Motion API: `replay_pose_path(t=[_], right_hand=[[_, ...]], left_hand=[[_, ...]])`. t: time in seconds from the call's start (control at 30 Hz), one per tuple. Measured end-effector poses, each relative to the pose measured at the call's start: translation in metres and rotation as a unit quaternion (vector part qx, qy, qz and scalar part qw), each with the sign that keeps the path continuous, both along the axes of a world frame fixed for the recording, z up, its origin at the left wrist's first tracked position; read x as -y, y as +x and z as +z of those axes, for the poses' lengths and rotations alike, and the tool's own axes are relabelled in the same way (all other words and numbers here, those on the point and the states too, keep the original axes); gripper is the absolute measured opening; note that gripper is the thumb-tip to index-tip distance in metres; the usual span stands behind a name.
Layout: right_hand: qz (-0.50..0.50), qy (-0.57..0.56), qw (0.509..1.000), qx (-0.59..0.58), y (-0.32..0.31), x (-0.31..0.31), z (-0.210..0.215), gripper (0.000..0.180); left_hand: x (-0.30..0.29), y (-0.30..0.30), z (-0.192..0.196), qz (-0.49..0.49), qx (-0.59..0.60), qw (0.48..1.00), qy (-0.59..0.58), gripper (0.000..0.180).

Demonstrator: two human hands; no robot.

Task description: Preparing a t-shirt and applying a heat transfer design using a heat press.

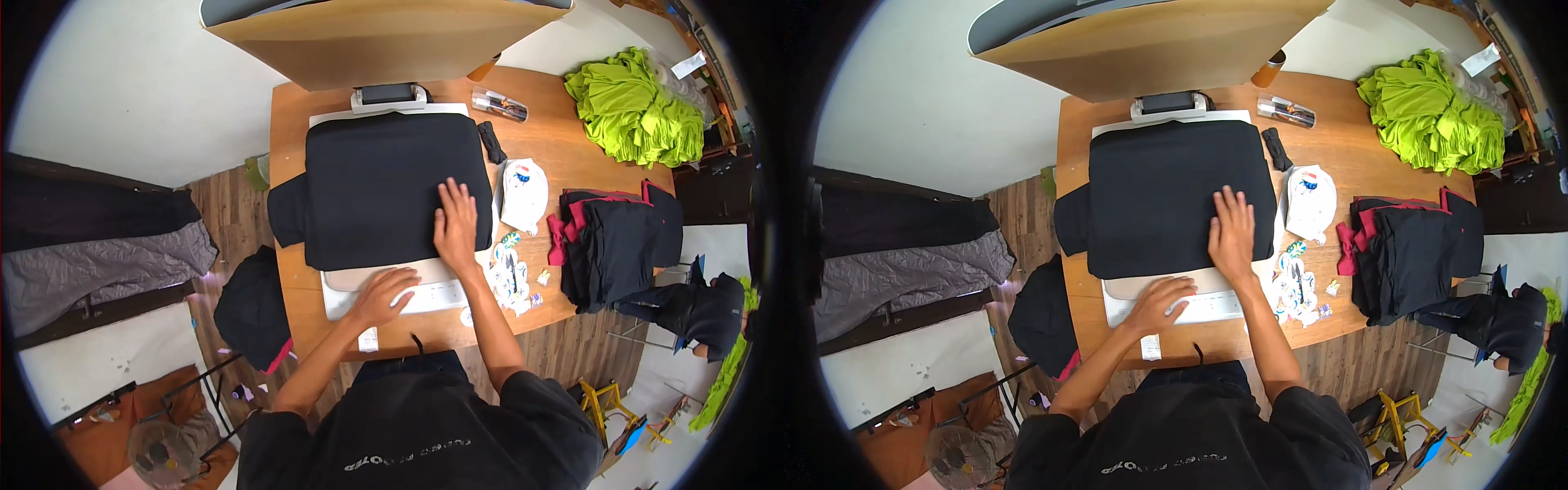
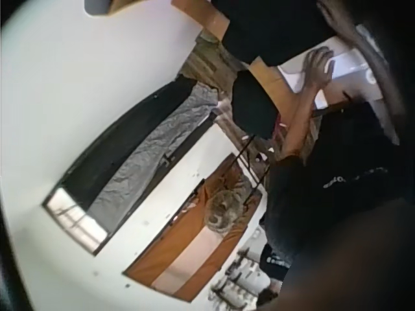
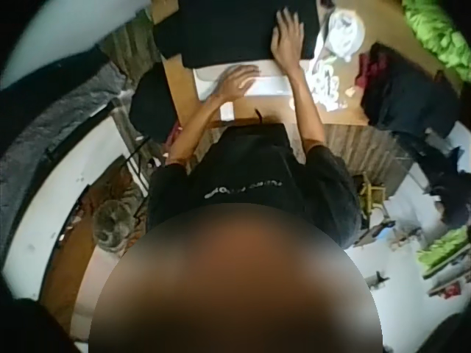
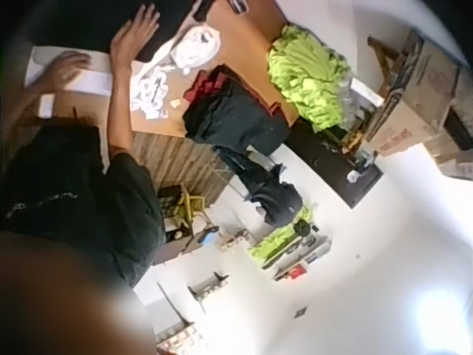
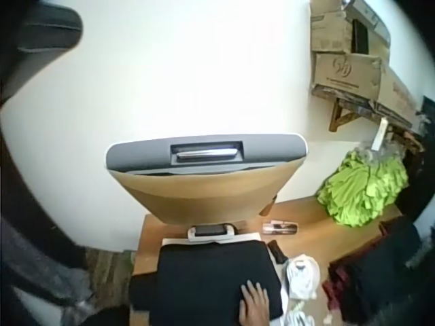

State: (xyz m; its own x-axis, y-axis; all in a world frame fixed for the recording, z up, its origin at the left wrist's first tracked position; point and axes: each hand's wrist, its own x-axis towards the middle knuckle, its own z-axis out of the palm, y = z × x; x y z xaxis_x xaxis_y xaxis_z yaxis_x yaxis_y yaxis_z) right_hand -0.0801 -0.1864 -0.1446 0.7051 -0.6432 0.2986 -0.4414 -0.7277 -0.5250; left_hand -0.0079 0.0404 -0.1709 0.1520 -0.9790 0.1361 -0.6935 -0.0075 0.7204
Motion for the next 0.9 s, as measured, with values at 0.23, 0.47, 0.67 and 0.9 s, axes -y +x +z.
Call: replay_pose_path(t=[0.23, 0.47, 0.67, 0.9], right_hand=[[0.171, -0.034, 0.984, -0.047, 0.036, -0.027, -0.018, 0.051], [-0.177, 0.138, 0.974, -0.003, -0.037, 0.082, -0.05, 0.05], [0.094, -0.009, 0.994, 0.052, 0.029, 0.023, -0.015, 0.046], [0.086, -0.113, 0.988, -0.056, 0.089, 0.061, -0.027, 0.052]], left_hand=[[0.052, 0.09, -0.004, 0.342, 0.167, 0.924, 0.033, 0.048], [-0.019, 0.147, -0.021, 0.304, -0.081, 0.949, 0.01, 0.051], [0.052, 0.13, 0.006, 0.337, 0.171, 0.926, 0.016, 0.05], [0.092, 0.154, -0.014, 0.273, 0.267, 0.921, 0.07, 0.052]])
